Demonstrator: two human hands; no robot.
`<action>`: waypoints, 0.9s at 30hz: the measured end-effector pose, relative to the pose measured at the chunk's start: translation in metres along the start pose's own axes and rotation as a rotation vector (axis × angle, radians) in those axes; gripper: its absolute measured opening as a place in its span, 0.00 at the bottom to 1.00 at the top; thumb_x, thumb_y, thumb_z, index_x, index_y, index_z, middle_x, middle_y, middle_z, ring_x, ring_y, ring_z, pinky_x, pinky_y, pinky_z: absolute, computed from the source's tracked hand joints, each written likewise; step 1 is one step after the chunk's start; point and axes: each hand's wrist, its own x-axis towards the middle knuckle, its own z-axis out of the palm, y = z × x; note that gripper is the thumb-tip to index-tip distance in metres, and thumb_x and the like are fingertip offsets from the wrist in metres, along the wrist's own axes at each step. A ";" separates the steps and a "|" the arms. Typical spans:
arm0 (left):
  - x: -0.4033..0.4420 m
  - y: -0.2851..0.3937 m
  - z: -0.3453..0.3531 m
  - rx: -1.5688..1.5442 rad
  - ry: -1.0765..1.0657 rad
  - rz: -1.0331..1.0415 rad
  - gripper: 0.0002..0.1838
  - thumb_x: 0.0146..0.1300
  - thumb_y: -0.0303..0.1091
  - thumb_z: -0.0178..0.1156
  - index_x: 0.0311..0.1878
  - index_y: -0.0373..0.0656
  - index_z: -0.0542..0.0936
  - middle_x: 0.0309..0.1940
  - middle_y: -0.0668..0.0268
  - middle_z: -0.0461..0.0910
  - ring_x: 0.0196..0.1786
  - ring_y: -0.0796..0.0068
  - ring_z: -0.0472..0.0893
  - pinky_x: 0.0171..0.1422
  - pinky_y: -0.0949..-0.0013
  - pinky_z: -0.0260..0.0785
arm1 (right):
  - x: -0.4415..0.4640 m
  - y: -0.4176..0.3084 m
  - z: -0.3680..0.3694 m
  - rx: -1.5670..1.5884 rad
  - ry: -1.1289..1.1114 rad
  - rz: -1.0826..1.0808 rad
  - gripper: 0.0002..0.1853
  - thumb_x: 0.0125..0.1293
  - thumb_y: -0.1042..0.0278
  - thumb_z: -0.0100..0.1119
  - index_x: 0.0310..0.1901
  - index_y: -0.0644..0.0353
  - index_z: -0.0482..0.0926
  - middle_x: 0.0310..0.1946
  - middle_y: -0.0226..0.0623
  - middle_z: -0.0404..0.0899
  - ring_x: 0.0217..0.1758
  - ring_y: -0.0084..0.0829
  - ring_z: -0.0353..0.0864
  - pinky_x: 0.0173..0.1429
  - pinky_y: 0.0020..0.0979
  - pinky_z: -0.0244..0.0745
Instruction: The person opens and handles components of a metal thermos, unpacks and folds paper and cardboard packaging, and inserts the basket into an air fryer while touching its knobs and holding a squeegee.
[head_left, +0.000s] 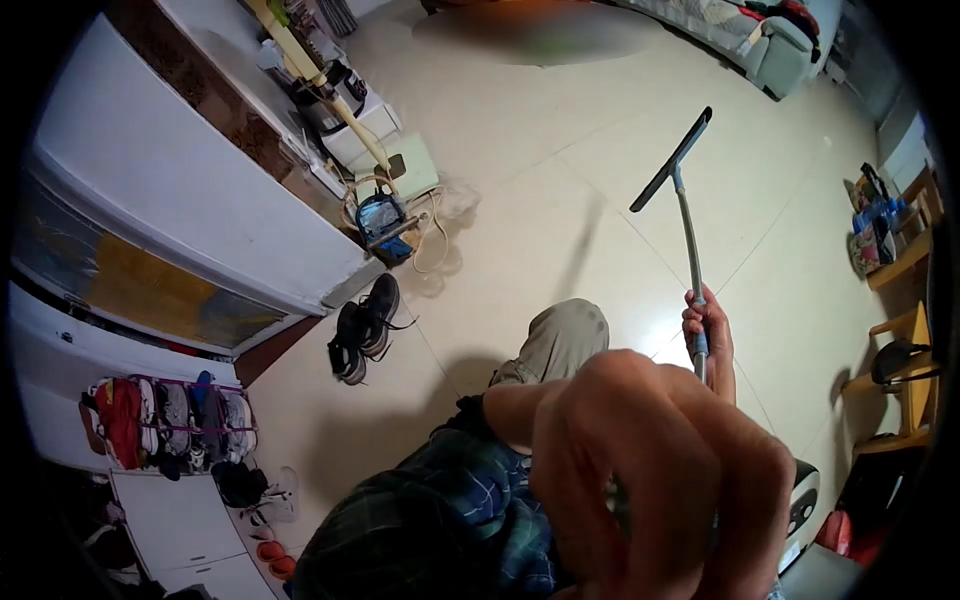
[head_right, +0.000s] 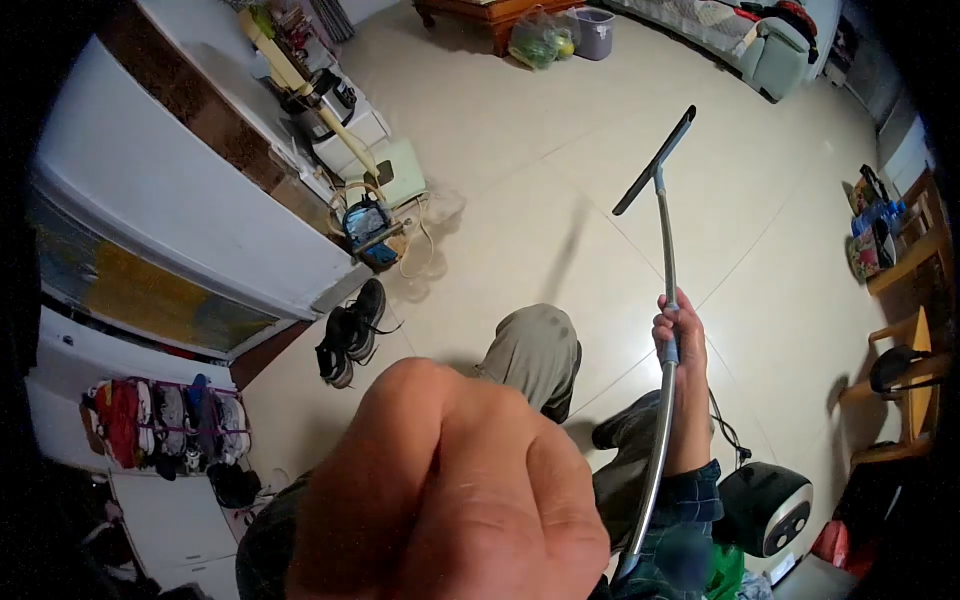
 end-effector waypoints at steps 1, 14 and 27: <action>0.012 0.006 -0.013 0.001 -0.253 -0.092 0.07 0.62 0.25 0.57 0.27 0.43 0.75 0.25 0.61 0.76 0.23 0.77 0.73 0.29 0.82 0.71 | -0.002 -0.002 0.005 0.007 -0.003 0.002 0.27 0.51 0.87 0.46 0.56 0.66 0.63 0.36 0.40 0.71 0.22 0.19 0.63 0.19 0.16 0.64; 0.075 0.037 -0.042 -0.098 -0.855 -0.155 0.04 0.63 0.28 0.56 0.32 0.40 0.77 0.31 0.58 0.79 0.26 0.75 0.76 0.26 0.79 0.69 | 0.007 0.009 0.013 -0.063 0.015 0.051 0.26 0.52 0.87 0.47 0.56 0.65 0.63 0.37 0.40 0.72 0.22 0.19 0.64 0.20 0.16 0.64; 0.071 0.061 -0.052 1.365 -0.780 0.625 0.11 0.64 0.37 0.57 0.44 0.40 0.74 0.36 0.55 0.76 0.30 0.70 0.75 0.33 0.70 0.72 | 0.026 0.014 0.012 -0.169 0.027 0.043 0.20 0.55 0.83 0.45 0.52 0.66 0.66 0.37 0.36 0.71 0.26 0.19 0.65 0.24 0.16 0.66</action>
